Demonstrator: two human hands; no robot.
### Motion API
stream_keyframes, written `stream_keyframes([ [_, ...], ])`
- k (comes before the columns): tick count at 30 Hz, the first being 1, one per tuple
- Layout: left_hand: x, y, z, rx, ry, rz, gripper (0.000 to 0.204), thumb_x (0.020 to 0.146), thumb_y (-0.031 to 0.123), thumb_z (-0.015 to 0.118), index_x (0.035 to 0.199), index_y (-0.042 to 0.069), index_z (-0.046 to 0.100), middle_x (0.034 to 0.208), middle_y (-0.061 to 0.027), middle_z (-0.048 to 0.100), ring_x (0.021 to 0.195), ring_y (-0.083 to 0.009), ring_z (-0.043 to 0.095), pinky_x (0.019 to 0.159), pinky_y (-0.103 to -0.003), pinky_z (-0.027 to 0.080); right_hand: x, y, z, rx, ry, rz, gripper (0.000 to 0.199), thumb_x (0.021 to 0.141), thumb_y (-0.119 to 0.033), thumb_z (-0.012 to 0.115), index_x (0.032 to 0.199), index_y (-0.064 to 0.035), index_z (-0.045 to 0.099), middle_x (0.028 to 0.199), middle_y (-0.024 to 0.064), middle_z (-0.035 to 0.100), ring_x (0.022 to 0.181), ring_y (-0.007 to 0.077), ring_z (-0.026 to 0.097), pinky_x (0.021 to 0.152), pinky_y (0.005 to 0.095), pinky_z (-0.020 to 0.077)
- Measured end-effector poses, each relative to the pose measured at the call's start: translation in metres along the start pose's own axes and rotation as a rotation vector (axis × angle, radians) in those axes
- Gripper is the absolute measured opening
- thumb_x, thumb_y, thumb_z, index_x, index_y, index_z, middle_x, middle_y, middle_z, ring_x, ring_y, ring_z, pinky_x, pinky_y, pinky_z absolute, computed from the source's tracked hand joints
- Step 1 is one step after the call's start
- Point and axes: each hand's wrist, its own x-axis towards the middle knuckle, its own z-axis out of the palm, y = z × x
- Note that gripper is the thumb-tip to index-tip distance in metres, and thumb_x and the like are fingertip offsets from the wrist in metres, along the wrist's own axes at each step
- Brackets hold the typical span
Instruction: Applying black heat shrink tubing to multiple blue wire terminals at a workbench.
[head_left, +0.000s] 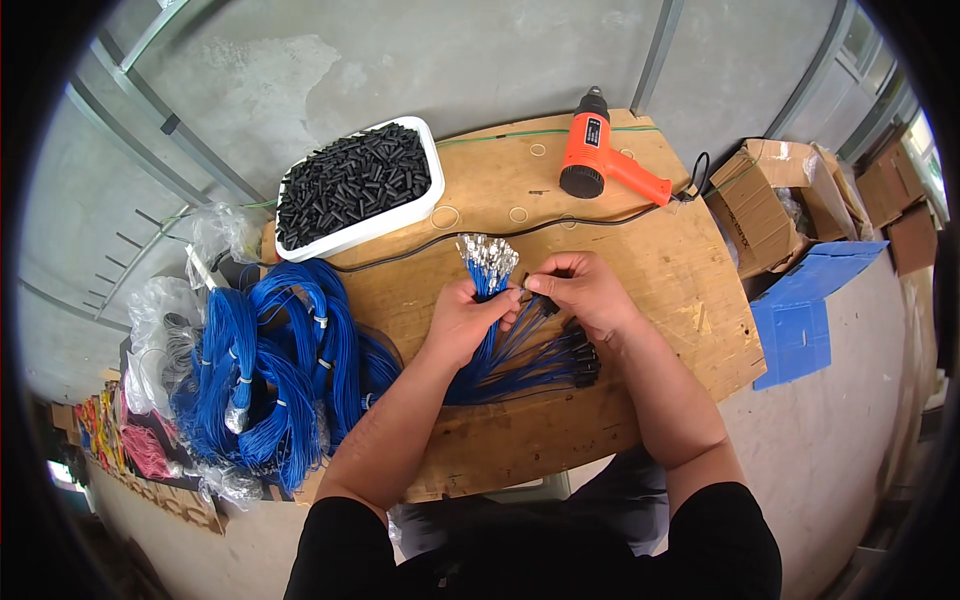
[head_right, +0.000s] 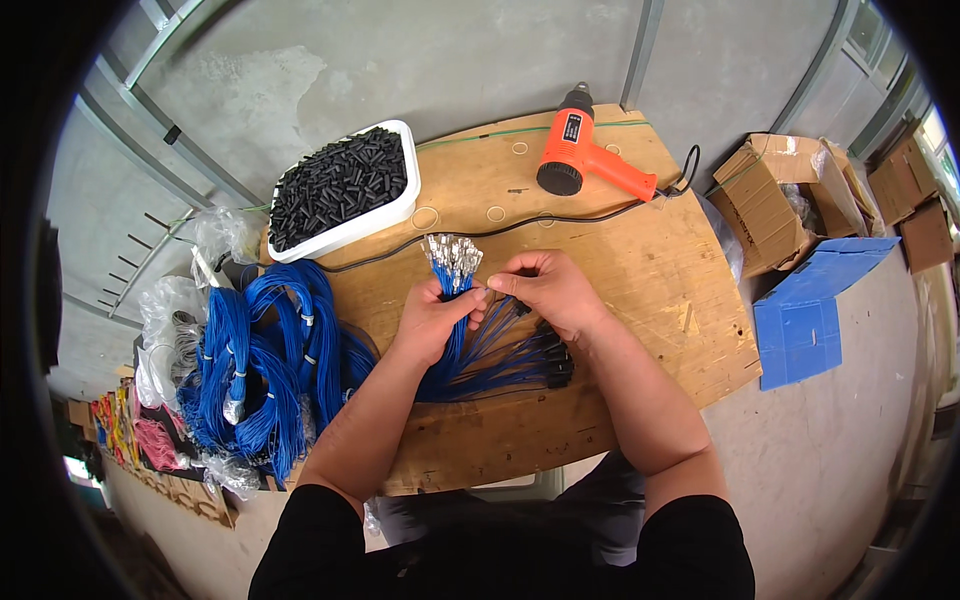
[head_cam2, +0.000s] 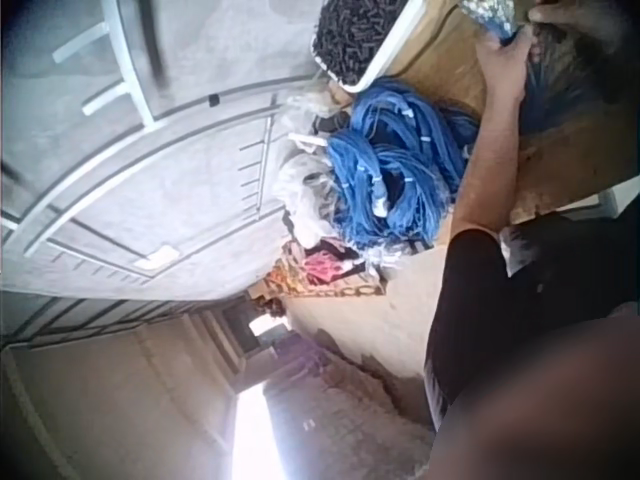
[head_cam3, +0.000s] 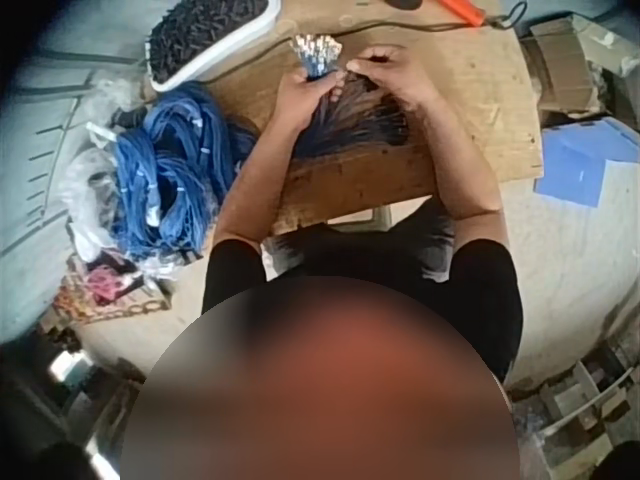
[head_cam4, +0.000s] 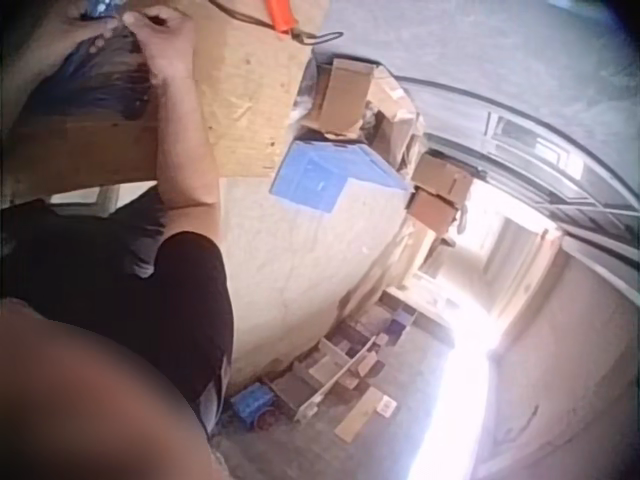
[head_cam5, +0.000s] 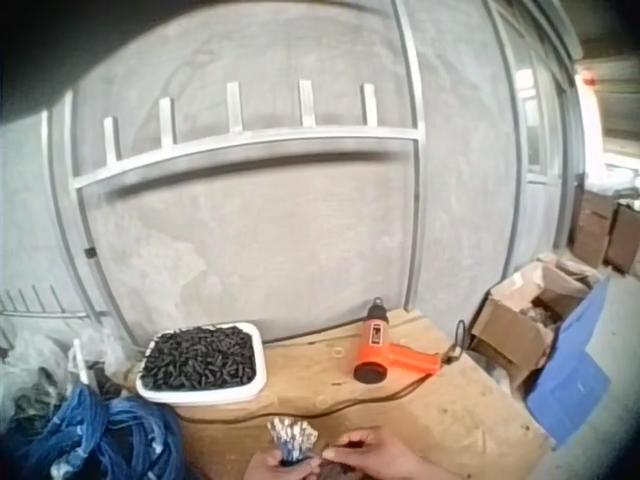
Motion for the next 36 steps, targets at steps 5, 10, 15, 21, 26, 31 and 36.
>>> stream_keyframes([
  [5, 0.001, 0.004, -0.001, -0.084, 0.072, -0.033, 0.015, 0.087, 0.009, 0.073, 0.096, -0.001, 0.065, 0.075, -0.0043, 0.064, 0.061, -0.0116, 0.056, 0.054, -0.026, 0.044, 0.01, -0.006, -0.027, 0.775, 0.127, 0.065, 0.024, 0.097, -0.019, 0.056, 0.107, 0.0021, 0.061, 0.093, 0.0071, 0.061, 0.073, 0.0146, 0.054, 0.064, 0.0235, 0.046],
  [10, 0.002, 0.003, -0.002, -0.111, 0.082, -0.028, 0.014, 0.087, 0.009, 0.073, 0.096, -0.001, 0.067, 0.074, -0.0035, 0.062, 0.058, -0.0106, 0.053, 0.052, -0.024, 0.041, 0.02, 0.012, -0.04, 0.826, 0.157, 0.117, 0.02, 0.097, -0.007, 0.05, 0.112, 0.004, 0.057, 0.099, 0.0104, 0.06, 0.076, 0.0156, 0.054, 0.066, 0.0238, 0.0467],
  [15, 0.002, 0.005, -0.004, -0.14, 0.136, -0.063, 0.014, 0.087, 0.01, 0.073, 0.094, -0.001, 0.068, 0.073, -0.0032, 0.061, 0.056, -0.0098, 0.051, 0.05, -0.024, 0.038, 0.009, 0.004, -0.025, 0.511, 0.019, 0.076, 0.02, 0.1, -0.01, 0.05, 0.116, -0.0002, 0.057, 0.09, 0.0051, 0.058, 0.062, 0.0094, 0.048, 0.046, 0.0195, 0.034],
  [21, 0.003, 0.006, -0.003, -0.139, 0.141, -0.048, 0.015, 0.087, 0.01, 0.074, 0.093, -0.001, 0.067, 0.07, -0.0023, 0.058, 0.055, -0.0093, 0.049, 0.049, -0.024, 0.036, 0.007, -0.001, -0.017, 0.43, 0.048, 0.136, 0.025, 0.099, -0.013, 0.051, 0.118, 0.002, 0.057, 0.087, 0.0056, 0.058, 0.063, 0.0096, 0.047, 0.045, 0.0193, 0.0321],
  [26, 0.003, 0.007, -0.003, -0.112, 0.142, -0.052, 0.015, 0.086, 0.011, 0.075, 0.088, 0.0, 0.065, 0.069, -0.0015, 0.058, 0.053, -0.0093, 0.049, 0.048, -0.025, 0.036, 0.011, 0.001, -0.02, 0.567, 0.115, 0.163, 0.032, 0.096, -0.011, 0.047, 0.12, 0.006, 0.058, 0.089, 0.0077, 0.059, 0.068, 0.0113, 0.049, 0.049, 0.0197, 0.0351],
  [31, 0.004, 0.003, -0.006, -0.1, 0.118, -0.04, 0.016, 0.087, 0.012, 0.074, 0.09, 0.0, 0.064, 0.07, -0.0018, 0.059, 0.054, -0.0086, 0.05, 0.048, -0.024, 0.037, 0.012, 0.006, -0.021, 0.448, 0.024, 0.096, 0.026, 0.097, -0.007, 0.053, 0.119, 0.0043, 0.06, 0.093, 0.008, 0.062, 0.067, 0.009, 0.049, 0.049, 0.019, 0.0343],
  [36, 0.005, 0.0, -0.007, -0.089, 0.102, -0.032, 0.017, 0.087, 0.012, 0.074, 0.091, 0.0, 0.063, 0.072, -0.0019, 0.06, 0.055, -0.0078, 0.05, 0.049, -0.022, 0.038, 0.009, 0.005, -0.012, 0.322, 0.085, 0.066, 0.019, 0.095, -0.005, 0.062, 0.113, 0.0007, 0.063, 0.088, 0.0069, 0.065, 0.063, 0.007, 0.049, 0.047, 0.0187, 0.0326],
])
